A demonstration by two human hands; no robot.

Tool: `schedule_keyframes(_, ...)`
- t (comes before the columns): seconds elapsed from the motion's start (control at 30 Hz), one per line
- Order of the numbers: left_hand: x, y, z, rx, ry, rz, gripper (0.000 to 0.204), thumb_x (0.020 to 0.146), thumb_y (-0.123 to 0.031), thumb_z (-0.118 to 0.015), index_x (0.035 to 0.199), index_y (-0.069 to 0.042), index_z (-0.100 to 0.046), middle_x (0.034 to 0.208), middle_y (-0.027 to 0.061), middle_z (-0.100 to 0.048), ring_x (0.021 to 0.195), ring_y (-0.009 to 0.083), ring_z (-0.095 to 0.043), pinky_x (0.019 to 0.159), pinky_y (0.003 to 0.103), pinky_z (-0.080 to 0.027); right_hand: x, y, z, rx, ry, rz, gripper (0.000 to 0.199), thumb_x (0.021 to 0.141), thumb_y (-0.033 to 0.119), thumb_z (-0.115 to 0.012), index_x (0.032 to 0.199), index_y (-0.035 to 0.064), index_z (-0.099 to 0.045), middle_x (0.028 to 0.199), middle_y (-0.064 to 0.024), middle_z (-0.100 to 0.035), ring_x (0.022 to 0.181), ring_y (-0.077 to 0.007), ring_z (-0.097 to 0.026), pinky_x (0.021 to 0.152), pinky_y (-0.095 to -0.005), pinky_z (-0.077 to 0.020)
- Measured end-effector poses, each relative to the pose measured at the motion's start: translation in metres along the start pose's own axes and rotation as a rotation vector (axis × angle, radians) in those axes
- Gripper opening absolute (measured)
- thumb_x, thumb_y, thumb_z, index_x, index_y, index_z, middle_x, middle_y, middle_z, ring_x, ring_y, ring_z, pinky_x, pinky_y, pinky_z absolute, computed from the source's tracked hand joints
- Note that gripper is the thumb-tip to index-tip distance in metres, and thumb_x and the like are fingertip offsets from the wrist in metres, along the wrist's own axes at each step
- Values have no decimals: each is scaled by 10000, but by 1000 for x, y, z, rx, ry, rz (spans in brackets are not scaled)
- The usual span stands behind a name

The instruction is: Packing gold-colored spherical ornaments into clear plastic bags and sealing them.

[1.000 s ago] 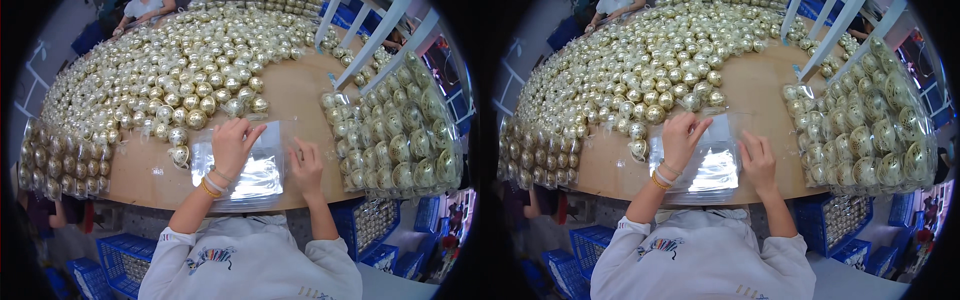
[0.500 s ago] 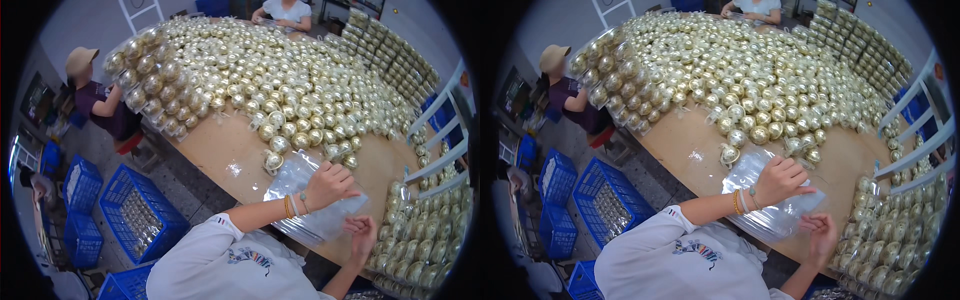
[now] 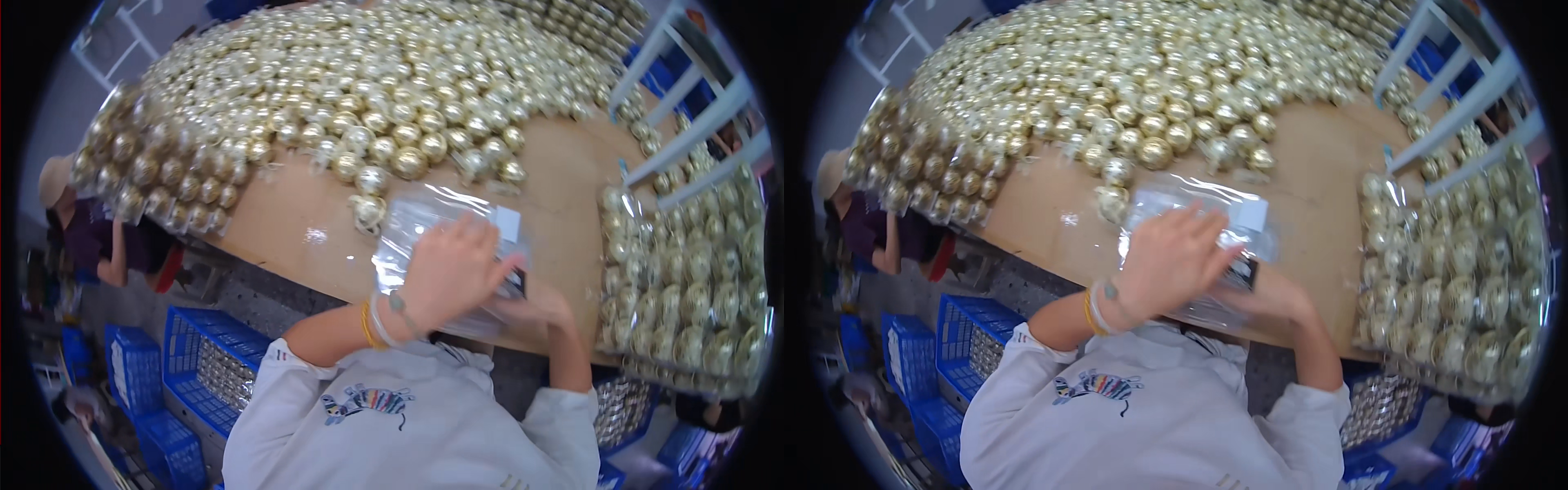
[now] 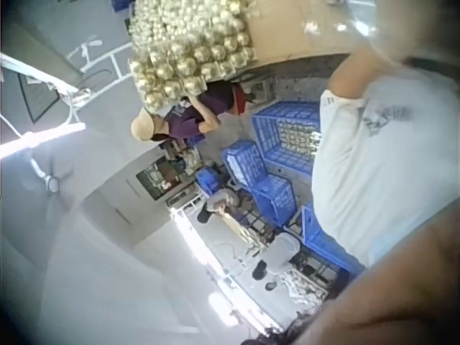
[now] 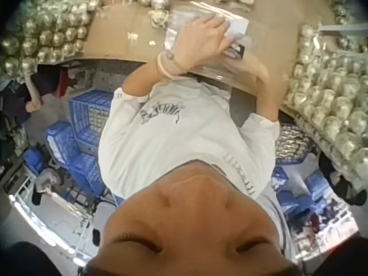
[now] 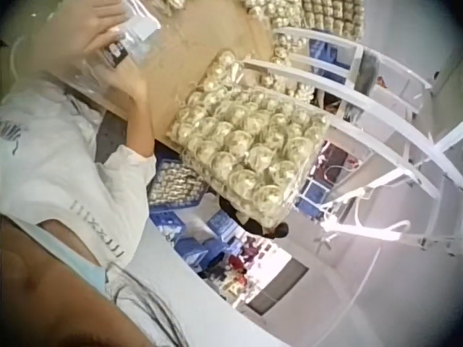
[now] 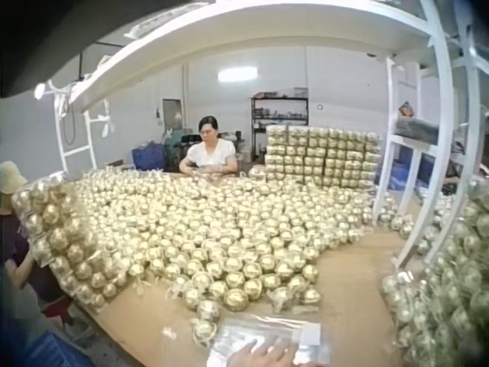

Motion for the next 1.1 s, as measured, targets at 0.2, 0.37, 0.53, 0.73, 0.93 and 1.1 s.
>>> schedule_keyframes(0.2,-17,45,-92,16,205,-149,595,940,-410,-469,1438,-96,-386,1482,151,-373,1389,302,-320,1123,506,-225,8,-47,7,228,15,107,485,877,181,-667,1298,13,-495,1167,-87,-623,1057,-145,-566,910,-313,-467)
schedule_keyframes(0.37,-49,46,-113,75,292,-171,626,941,-402,-460,1465,-87,-322,1516,139,-313,1411,325,-262,1119,564,-168,-43,-100,33,55,-124,-285,478,922,130,-586,1366,23,-445,1209,-120,-613,1105,-192,-577,937,-370,-458)
schedule_keyframes(0.53,-41,41,-113,101,250,-222,622,931,-398,-482,1450,-82,-350,1472,143,-378,1382,311,-312,1111,578,-185,-13,0,-6,-768,-718,174,503,906,140,-530,1380,8,-426,1410,-176,-458,1347,-344,-379,1122,-472,-256)
schedule_keyframes(0.73,-76,-2,-101,-77,451,-685,671,846,-473,-613,1402,-141,-436,1423,55,-463,1363,279,-359,1100,587,-235,-1,-37,-11,-707,-638,164,567,929,168,-486,1444,0,-319,1489,-164,-351,1390,-326,-310,1149,-462,-192)
schedule_keyframes(0.93,-80,-11,-70,137,220,-825,541,882,-394,-590,1366,-170,-500,1388,9,-500,1306,272,-436,1109,528,-295,-10,-81,2,319,-610,261,557,990,235,-463,1478,43,-274,1524,-183,-282,1427,-252,-246,1149,-422,-204)
schedule_keyframes(1.1,-3,-20,32,-338,42,-570,481,983,-300,-453,1383,-33,-450,1419,122,-458,1360,292,-372,1113,457,-302,-59,18,51,363,-1167,837,817,903,321,-624,1494,7,-155,1541,-183,-177,1414,-316,-238,1129,-437,-250)
Point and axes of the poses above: each hand's wrist, its own x-axis towards the middle knuckle, its own z-axis out of the back of the hand, y = z × x, the point moved 9 cm from there along x, towards the middle knuckle
